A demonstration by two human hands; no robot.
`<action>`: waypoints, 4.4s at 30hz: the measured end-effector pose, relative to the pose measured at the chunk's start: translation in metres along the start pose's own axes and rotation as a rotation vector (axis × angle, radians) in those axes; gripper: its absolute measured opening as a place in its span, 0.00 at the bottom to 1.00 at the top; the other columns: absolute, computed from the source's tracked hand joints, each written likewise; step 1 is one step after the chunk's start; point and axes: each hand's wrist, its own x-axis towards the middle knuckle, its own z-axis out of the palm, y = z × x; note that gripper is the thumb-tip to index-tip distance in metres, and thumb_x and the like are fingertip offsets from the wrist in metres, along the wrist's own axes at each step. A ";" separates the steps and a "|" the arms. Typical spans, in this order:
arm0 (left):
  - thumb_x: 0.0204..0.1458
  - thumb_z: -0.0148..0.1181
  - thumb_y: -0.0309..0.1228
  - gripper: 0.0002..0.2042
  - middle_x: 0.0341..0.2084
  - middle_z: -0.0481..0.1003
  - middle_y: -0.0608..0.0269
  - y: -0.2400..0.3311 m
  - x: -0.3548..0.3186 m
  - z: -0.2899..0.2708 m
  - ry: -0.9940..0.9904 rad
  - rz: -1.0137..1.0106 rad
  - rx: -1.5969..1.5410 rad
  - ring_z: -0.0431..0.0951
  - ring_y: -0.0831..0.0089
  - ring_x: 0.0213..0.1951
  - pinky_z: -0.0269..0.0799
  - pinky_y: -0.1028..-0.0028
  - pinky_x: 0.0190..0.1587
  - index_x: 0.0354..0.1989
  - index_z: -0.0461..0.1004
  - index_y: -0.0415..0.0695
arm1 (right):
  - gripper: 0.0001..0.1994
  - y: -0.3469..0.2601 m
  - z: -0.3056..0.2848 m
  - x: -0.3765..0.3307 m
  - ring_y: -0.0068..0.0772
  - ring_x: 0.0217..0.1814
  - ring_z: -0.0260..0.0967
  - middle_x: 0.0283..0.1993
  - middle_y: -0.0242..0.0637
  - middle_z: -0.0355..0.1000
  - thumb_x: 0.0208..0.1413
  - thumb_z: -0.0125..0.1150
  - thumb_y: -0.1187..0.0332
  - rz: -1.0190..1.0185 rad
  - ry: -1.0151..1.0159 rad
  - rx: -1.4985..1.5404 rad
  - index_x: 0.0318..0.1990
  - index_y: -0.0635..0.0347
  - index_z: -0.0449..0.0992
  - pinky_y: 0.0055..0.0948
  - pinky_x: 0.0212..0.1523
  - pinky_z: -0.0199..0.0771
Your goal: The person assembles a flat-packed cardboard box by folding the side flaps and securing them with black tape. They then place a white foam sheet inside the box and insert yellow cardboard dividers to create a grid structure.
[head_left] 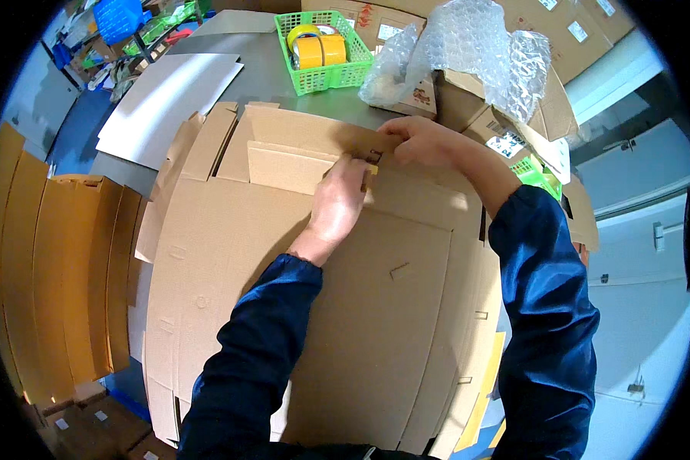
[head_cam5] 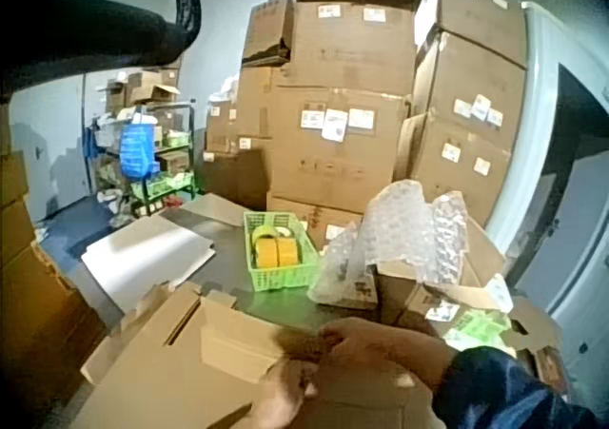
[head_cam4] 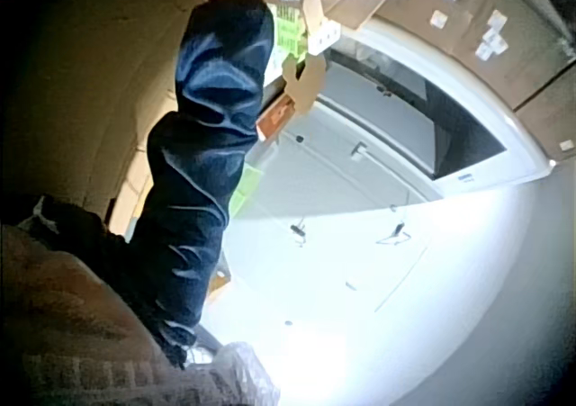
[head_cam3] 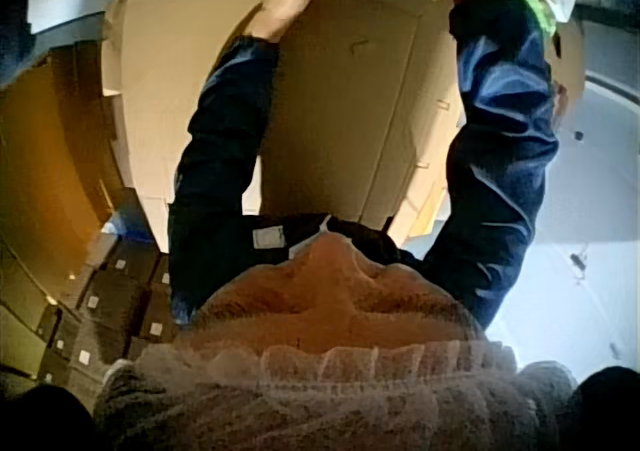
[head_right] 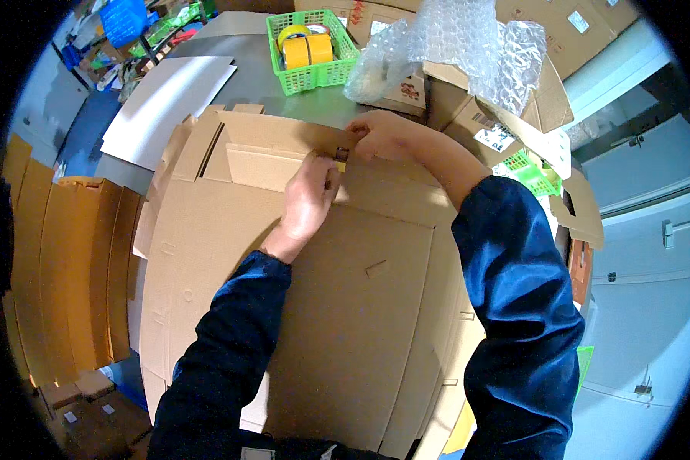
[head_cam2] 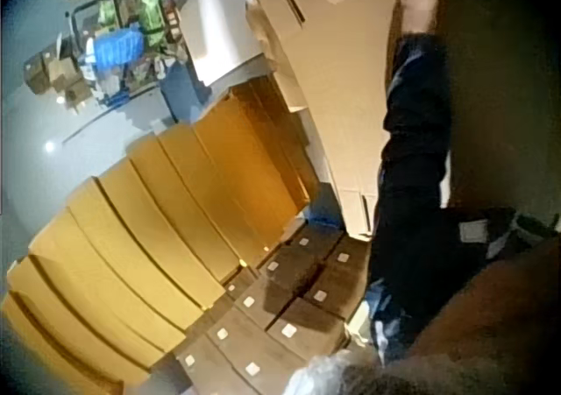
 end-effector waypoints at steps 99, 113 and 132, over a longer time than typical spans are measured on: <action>0.52 0.53 0.28 0.09 0.37 0.73 0.46 0.058 -0.269 -0.337 0.005 -0.553 0.140 0.73 0.50 0.41 0.69 0.61 0.45 0.39 0.71 0.37 | 0.15 0.103 0.250 -0.530 0.25 0.36 0.70 0.37 0.36 0.72 0.59 0.53 0.65 0.337 1.150 1.039 0.48 0.67 0.68 0.20 0.35 0.70; 0.45 0.46 0.35 0.18 0.42 0.73 0.43 -0.107 -0.269 -0.371 -0.560 -0.838 0.482 0.69 0.50 0.50 0.58 0.58 0.54 0.40 0.74 0.39 | 0.11 -0.118 0.448 -0.138 0.25 0.33 0.68 0.29 0.32 0.73 0.54 0.55 0.64 0.137 0.161 0.128 0.38 0.61 0.76 0.29 0.36 0.68; 0.49 0.62 0.36 0.18 0.40 0.74 0.59 -0.104 -0.212 -0.386 -0.480 -1.332 -0.849 0.74 0.69 0.41 0.70 0.68 0.46 0.45 0.71 0.40 | 0.09 -0.161 0.420 -0.130 0.27 0.33 0.69 0.30 0.34 0.72 0.52 0.57 0.64 0.188 0.022 0.269 0.37 0.58 0.75 0.30 0.36 0.69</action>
